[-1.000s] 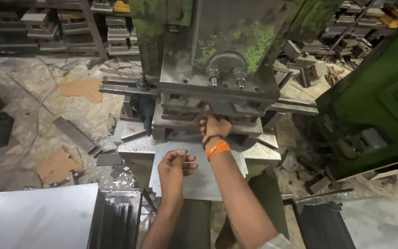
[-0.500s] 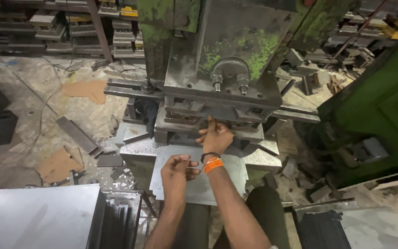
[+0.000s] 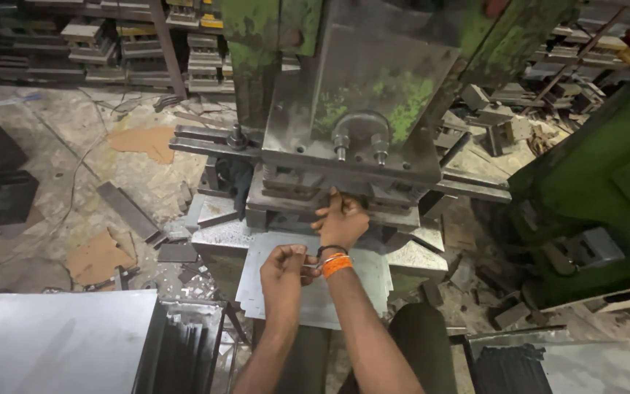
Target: Operating a manual stamping press to process rectangular metal sheets, including feeding the machine and stacking finished parts.
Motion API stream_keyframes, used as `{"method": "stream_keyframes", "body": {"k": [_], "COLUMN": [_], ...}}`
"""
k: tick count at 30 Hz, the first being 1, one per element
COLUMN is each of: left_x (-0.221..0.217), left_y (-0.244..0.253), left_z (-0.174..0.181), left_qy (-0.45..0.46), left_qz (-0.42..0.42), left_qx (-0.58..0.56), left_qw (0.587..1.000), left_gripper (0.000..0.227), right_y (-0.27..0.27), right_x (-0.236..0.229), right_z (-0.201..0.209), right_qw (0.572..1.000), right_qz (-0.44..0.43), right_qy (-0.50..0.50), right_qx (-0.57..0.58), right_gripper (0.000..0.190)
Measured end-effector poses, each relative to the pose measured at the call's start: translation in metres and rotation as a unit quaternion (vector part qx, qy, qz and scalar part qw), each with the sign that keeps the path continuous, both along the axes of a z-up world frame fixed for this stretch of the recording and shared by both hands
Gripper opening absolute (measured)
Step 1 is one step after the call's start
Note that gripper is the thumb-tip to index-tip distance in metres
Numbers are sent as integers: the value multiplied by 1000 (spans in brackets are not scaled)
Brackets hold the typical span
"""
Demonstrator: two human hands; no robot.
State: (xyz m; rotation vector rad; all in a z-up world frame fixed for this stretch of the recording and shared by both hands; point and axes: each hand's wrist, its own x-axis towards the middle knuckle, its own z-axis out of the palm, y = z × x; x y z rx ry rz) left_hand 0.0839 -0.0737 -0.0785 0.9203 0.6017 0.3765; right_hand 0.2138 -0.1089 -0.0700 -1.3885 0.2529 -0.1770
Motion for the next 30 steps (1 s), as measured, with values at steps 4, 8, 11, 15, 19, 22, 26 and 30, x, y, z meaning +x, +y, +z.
{"method": "stream_keyframes", "body": {"k": [4, 8, 11, 15, 19, 22, 26, 30], "left_x": [3, 0, -10, -22, -62, -111, -191, -229], "left_y": [3, 6, 12, 24, 51, 103, 201, 205], "left_z": [1, 19, 34, 32, 64, 90, 102, 24], "left_qy": [-29, 5, 39, 5, -101, -104, 159, 477], "left_qz": [4, 8, 19, 28, 40, 67, 164, 76], "left_qx": [-16, 13, 46, 66, 75, 323, 691, 639], "left_qw": [999, 1000, 998, 997, 991, 938, 685, 598], "left_gripper": [12, 12, 11, 9, 13, 16, 52, 98], "right_y": [-1, -8, -7, -21, -67, -83, -80, -25], "right_x": [5, 66, 81, 10, -108, -147, -161, -205], "right_z": [-5, -55, -65, -38, -50, -51, -46, 0], "right_qw": [1000, 997, 995, 997, 990, 967, 926, 889], "right_qz": [-8, 8, -24, -1, 138, 160, 240, 378], "right_qy": [3, 74, 96, 63, 35, 197, 268, 257], "right_qx": [-5, 20, 22, 52, -4, -5, -110, -31], "right_gripper": [32, 11, 12, 15, 19, 26, 50, 18]}}
